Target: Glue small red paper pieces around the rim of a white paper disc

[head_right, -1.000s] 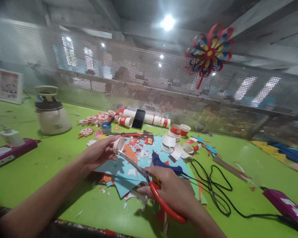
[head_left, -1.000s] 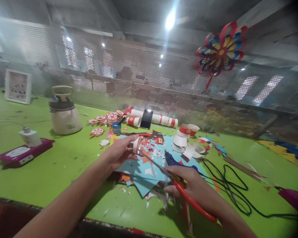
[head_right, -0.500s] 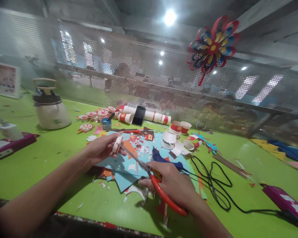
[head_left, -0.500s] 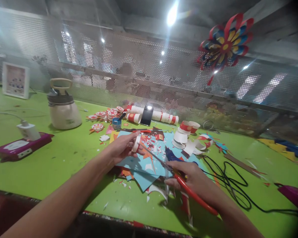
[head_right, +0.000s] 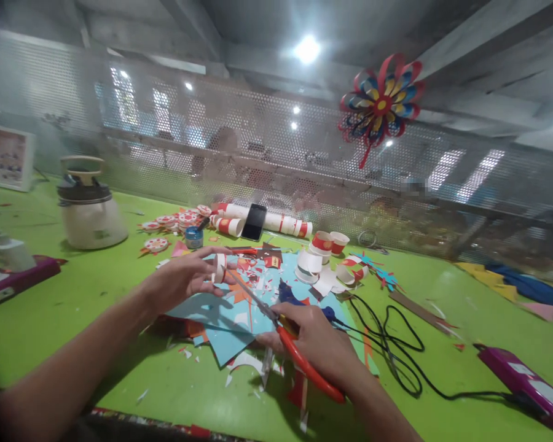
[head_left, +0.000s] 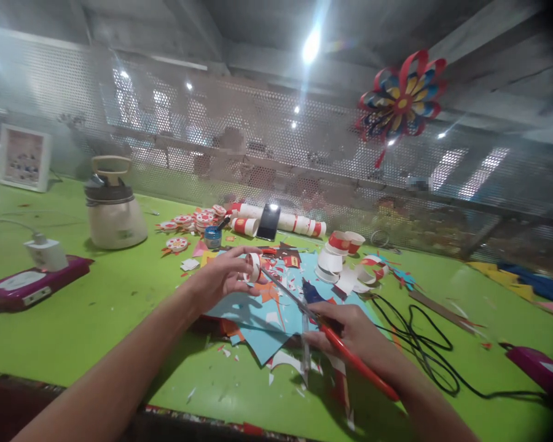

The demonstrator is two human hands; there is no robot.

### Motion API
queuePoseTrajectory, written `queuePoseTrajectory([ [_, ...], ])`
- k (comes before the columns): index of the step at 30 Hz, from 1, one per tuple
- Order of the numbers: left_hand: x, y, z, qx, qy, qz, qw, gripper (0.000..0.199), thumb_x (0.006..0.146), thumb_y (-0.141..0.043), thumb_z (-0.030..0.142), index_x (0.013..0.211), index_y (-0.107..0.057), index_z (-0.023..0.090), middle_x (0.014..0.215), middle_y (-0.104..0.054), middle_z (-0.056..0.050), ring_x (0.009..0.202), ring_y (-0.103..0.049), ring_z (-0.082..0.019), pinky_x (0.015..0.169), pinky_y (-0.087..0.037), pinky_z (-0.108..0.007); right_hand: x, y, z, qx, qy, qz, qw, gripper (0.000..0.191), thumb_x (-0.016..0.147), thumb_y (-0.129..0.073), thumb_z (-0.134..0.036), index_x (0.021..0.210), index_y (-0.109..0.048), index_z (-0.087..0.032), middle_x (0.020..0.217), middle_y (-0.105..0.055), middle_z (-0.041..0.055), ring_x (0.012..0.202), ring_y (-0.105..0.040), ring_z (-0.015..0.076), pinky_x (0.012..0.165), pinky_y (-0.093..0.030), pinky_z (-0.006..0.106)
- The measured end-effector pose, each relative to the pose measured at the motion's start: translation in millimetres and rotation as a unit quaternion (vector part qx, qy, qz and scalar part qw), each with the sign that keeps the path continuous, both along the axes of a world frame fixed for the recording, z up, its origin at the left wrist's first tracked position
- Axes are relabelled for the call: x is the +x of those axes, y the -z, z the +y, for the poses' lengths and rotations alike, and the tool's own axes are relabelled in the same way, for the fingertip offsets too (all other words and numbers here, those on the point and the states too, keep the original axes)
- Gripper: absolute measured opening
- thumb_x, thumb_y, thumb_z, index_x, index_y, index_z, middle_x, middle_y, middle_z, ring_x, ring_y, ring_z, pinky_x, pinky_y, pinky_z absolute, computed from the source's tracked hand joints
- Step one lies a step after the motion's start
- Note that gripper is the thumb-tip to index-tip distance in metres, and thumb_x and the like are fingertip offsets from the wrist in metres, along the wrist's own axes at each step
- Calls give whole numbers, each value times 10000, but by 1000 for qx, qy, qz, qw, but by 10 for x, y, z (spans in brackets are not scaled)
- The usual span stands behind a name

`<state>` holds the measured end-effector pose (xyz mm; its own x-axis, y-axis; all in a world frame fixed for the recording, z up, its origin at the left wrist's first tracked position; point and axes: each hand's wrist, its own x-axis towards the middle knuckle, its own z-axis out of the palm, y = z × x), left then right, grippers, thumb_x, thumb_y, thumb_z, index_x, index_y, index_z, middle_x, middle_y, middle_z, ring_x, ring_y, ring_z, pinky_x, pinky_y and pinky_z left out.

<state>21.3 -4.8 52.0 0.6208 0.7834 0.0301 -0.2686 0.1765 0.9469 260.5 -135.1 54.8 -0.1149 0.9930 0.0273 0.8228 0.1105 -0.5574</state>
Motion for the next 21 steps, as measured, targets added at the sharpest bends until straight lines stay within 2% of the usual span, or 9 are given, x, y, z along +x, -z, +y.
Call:
queuePoseTrajectory([
  [2, -29, -11, 6, 34, 0, 19, 999, 466, 699, -743, 143, 1120, -546, 191, 925, -662, -68, 875, -681, -241, 681, -557, -344, 6, -3, -10, 1, 8, 3, 1000, 370, 825, -649, -545, 1024, -722, -241, 818, -684, 16, 716, -580, 173, 658, -468, 276],
  [7, -59, -23, 24, 83, 4, 56, 995, 454, 734, -786, 252, 1107, -528, 217, 933, -655, -67, 889, -670, -242, 610, -527, -300, 5, -15, -30, 4, 3, 17, 1000, 343, 826, -655, -523, 986, -726, -228, 816, -692, 17, 730, -587, 177, 670, -475, 276],
  [13, -98, -78, 37, 97, -6, 73, 993, 375, 750, -766, 272, 1084, -657, 140, 994, -674, -123, 873, -653, -215, 560, -509, -242, -25, -32, -47, 9, -18, 41, 999, 368, 832, -644, -530, 1007, -720, -216, 834, -699, 22, 750, -594, 185, 688, -487, 285],
  [17, -107, -103, 22, 81, 9, 39, 996, 396, 792, -719, 277, 1169, -669, 166, 1171, -647, -156, 898, -678, -245, 505, -524, -250, -6, -27, -59, 1, -37, 57, 998, 365, 845, -617, -542, 1012, -711, -232, 837, -704, 17, 777, -610, 203, 705, -498, 300],
  [21, -92, -95, 4, 69, 12, -9, 997, 443, 807, -708, 245, 1241, -625, 232, 1160, -657, -135, 900, -699, -263, 532, -561, -273, 25, -6, -65, 2, -39, 69, 997, 347, 843, -625, -530, 1038, -705, -254, 815, -705, 15, 772, -625, 215, 705, -505, 313],
])
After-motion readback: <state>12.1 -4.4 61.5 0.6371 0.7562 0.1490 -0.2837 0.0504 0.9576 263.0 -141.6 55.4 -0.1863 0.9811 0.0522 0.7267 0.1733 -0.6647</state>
